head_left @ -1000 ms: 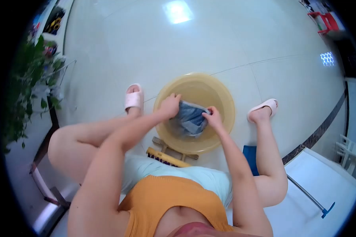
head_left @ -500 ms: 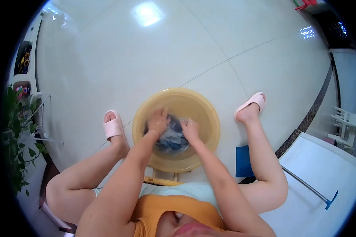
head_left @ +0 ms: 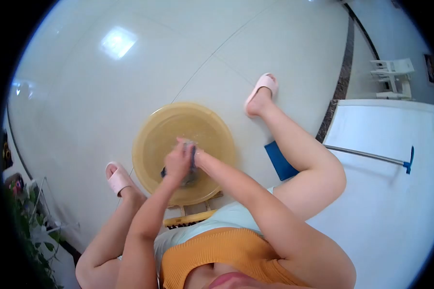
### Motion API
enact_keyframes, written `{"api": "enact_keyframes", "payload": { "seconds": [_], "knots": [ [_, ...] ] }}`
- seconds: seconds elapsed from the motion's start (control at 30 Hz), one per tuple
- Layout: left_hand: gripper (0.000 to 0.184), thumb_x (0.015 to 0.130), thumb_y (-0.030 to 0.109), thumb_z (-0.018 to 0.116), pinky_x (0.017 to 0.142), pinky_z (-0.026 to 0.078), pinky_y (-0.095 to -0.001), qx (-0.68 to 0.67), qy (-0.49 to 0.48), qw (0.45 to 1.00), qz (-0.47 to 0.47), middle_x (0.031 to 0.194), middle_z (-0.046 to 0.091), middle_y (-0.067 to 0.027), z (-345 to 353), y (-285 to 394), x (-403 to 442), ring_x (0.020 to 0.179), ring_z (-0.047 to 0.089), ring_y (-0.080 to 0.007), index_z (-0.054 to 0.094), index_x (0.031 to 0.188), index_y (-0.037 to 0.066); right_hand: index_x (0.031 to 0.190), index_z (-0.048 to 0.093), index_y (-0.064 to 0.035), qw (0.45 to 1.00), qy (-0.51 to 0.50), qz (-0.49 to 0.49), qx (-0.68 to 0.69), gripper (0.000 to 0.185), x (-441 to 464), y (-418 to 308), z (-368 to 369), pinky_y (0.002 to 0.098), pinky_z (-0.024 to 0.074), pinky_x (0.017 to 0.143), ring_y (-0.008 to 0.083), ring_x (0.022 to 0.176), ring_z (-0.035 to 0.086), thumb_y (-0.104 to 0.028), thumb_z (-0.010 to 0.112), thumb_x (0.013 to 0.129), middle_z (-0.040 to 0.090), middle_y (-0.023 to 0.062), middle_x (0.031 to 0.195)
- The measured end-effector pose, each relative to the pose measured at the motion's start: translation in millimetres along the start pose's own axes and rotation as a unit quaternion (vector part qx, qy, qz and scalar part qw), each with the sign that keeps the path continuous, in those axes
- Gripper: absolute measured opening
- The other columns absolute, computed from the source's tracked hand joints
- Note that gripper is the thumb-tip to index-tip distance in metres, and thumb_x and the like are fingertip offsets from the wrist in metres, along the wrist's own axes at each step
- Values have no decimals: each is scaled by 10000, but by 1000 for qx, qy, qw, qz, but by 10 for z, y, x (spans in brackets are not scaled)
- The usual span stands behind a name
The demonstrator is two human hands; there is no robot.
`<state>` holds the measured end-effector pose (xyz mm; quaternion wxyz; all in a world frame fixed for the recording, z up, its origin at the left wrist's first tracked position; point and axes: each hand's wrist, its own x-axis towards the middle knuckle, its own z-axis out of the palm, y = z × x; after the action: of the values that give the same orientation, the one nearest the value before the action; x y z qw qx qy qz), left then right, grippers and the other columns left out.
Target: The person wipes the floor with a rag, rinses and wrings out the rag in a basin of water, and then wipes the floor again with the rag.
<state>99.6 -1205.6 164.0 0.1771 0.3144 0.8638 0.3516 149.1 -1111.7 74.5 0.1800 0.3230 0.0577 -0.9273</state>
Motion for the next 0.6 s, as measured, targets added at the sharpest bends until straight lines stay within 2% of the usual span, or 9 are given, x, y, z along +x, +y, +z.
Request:
{"api": "enact_keyframes", "payload": {
  "seconds": [0.1, 0.13, 0.23, 0.27, 0.33, 0.43, 0.5, 0.57, 0.6],
  "knots": [
    [342, 967, 332, 523, 660, 490, -499, 46, 0, 997, -60, 769, 648, -221, -127, -618, -1, 718, 626, -419, 647, 832, 44, 978, 631, -66, 984, 153, -37, -87, 369, -355, -195, 428, 323, 515, 774, 213, 766, 638, -412, 502, 970, 667, 64, 854],
    [257, 967, 263, 503, 769, 489, -478, 100, -68, 983, -138, 941, 664, -217, -98, -891, 14, 879, 623, -411, 642, 991, 48, 1005, 628, -61, 978, 130, -68, -147, 313, -422, -253, 400, 317, 518, 759, 180, 803, 627, -361, 559, 951, 663, 67, 875],
    [365, 943, 190, 476, 912, 444, -524, 142, 0, 987, -69, 1293, 559, -175, -79, -1102, -27, 1166, 523, -393, 536, 1297, 125, 1081, 587, -7, 808, 305, -258, -432, 361, -391, -334, 243, 344, 467, 902, 226, 1026, 605, -313, 616, 890, 639, 138, 1077],
    [430, 925, 176, 485, 956, 409, -543, 180, -45, 982, -37, 1372, 481, -156, -40, -1006, -58, 1231, 461, -398, 476, 1354, 155, 1121, 569, 6, 774, 306, -324, -450, 401, -383, -309, 212, 349, 468, 901, 255, 1035, 593, -252, 668, 831, 611, 162, 1119],
    [602, 889, 147, 504, 1043, 339, -582, 254, -131, 958, 26, 1531, 324, -118, -125, -477, -80, 1360, 338, -406, 357, 1468, 217, 1164, 551, -2, 737, 313, -358, -481, 406, -391, -159, 201, 340, 485, 855, 219, 971, 596, -235, 660, 850, 590, 141, 1125],
    [636, 898, 214, 511, 1048, 259, -679, 256, -184, 946, 82, 1569, 250, -58, 85, -531, -73, 1420, 237, -375, 313, 1498, 289, 1218, 517, -3, 666, 391, -332, -541, 472, -311, 263, 33, 358, 503, 828, 220, 996, 591, -230, 677, 836, 551, 140, 1183],
    [617, 911, 264, 507, 1098, 236, -625, 309, -189, 929, 74, 1564, 242, -101, 104, -623, 37, 1420, 224, -398, 318, 1498, 259, 1307, 431, -21, 819, 398, -179, -373, 592, -402, 395, 126, 441, 478, 900, 294, 1115, 543, -317, 658, 847, 461, 161, 1314],
    [603, 918, 275, 500, 1107, 231, -610, 294, -204, 934, 19, 1565, 229, -119, 174, -808, 136, 1426, 207, -396, 327, 1495, 245, 1401, 335, -53, 896, 399, -67, -183, 719, -553, 453, 409, 537, 423, 970, 367, 1228, 470, -433, 620, 862, 366, 176, 1432],
    [626, 887, 275, 559, 1076, 315, -567, 319, -148, 936, 17, 1480, 349, -204, 211, -810, 158, 1357, 341, -403, 361, 1470, 164, 1450, 285, -73, 917, 390, -23, -84, 784, -615, 479, 490, 589, 388, 1004, 404, 1283, 427, -499, 597, 871, 317, 183, 1487]
  ]
}}
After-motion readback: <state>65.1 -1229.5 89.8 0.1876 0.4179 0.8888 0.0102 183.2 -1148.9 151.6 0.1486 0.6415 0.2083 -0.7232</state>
